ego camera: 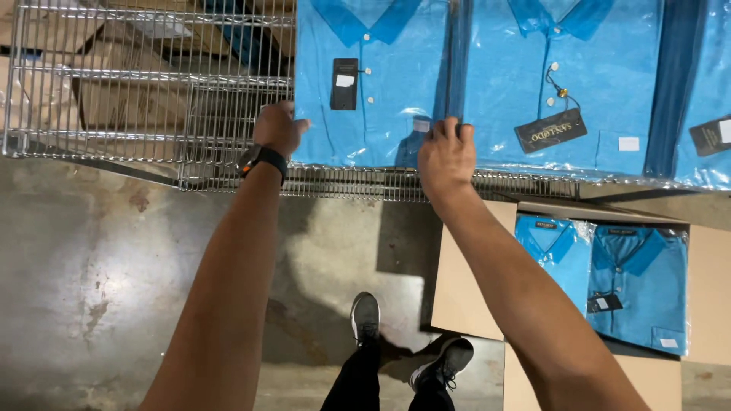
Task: The person organizes blue shirts in plastic packaging, moving them between a cardboard box and a metal wire shelving unit.
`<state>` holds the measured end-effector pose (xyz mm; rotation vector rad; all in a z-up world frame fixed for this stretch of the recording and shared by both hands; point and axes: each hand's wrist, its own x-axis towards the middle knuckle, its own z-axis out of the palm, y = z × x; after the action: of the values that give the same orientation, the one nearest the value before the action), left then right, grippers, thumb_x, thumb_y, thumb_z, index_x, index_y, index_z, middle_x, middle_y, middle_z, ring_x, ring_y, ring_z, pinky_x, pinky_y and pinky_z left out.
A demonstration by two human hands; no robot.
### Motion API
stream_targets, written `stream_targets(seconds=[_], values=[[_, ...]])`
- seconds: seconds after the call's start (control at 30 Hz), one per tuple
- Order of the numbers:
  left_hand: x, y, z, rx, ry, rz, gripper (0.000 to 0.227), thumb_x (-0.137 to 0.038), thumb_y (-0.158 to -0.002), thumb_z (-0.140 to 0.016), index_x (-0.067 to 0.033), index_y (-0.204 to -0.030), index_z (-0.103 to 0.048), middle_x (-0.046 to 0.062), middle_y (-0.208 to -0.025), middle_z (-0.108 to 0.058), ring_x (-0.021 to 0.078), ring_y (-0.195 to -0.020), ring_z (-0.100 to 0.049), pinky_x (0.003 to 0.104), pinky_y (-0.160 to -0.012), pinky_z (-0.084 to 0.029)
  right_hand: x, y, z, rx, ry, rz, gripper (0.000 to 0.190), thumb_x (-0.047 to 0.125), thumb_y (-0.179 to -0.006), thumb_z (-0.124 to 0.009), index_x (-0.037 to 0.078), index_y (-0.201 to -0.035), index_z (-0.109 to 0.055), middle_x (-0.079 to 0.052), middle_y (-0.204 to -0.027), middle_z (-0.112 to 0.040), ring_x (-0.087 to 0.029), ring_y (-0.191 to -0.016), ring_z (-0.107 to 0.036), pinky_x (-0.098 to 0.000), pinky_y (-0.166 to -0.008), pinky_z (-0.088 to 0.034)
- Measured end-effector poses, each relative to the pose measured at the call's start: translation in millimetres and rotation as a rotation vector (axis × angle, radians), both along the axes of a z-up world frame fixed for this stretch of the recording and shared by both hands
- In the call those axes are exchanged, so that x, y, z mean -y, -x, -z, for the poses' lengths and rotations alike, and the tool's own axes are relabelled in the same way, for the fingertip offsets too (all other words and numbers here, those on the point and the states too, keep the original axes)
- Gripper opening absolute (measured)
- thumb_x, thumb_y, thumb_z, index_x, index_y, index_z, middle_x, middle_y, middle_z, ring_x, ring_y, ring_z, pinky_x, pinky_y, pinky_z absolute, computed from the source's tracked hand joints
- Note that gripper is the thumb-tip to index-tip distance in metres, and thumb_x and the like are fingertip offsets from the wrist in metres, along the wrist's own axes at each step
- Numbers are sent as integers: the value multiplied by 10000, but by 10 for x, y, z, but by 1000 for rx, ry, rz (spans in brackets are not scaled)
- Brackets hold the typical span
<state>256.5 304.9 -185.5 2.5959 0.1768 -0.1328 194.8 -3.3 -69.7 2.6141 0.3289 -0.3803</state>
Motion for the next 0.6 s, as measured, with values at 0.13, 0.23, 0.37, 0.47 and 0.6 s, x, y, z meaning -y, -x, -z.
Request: stream_targets(seconds=[0.13,0.23,0.37,0.47,0.6], values=[[1,45,48,8,-167,-52,403,-468,-846,-843,-128,-1039,-746,81,-930,-753,340,-941,-746,501,-793,-599,127,143,273,146,-115,-10,289,189,-964,-540,141,-1196,-706,-62,-1217,-664,-260,-1181,-444,-478,-953,-274],[326,419,-297,423,-32,-181,294,-248,-851,-820,-81,-1073,-722,166,-917,-717,421,-827,-710,553,-727,-548,276,609,106,478,-455,-160,375,122,-887,-648,105,-1256,-707,-109,-1195,-668,-321,-1116,-542,-480,-902,-405],[825,1460,-380,618,45,155,66,-111,-1010,-774,-116,-1043,-716,78,-883,-677,292,-682,-634,399,-680,-513,663,1549,109,412,-912,-35,173,267,-913,-690,142,-1032,-706,-58,-950,-636,-315,-945,-578,-457,-790,-457],[1312,2238,-87,374,50,218,63,-138,-992,-788,-147,-1000,-725,77,-818,-672,306,-719,-670,395,-680,-532,1199,2169,510,319,-1069,241,139,258,-994,-631,149,-986,-717,-47,-887,-698,-310,-892,-643,-416,-796,-501],[2020,3020,532,-232,518,134,77,-143,-954,-721,-196,-999,-756,38,-900,-755,191,-733,-680,319,-698,-558,2220,2892,1139,19,-991,828,129,265,-946,-684,209,-1059,-715,-81,-984,-771,-402,-948,-707,-518,-792,-585]])
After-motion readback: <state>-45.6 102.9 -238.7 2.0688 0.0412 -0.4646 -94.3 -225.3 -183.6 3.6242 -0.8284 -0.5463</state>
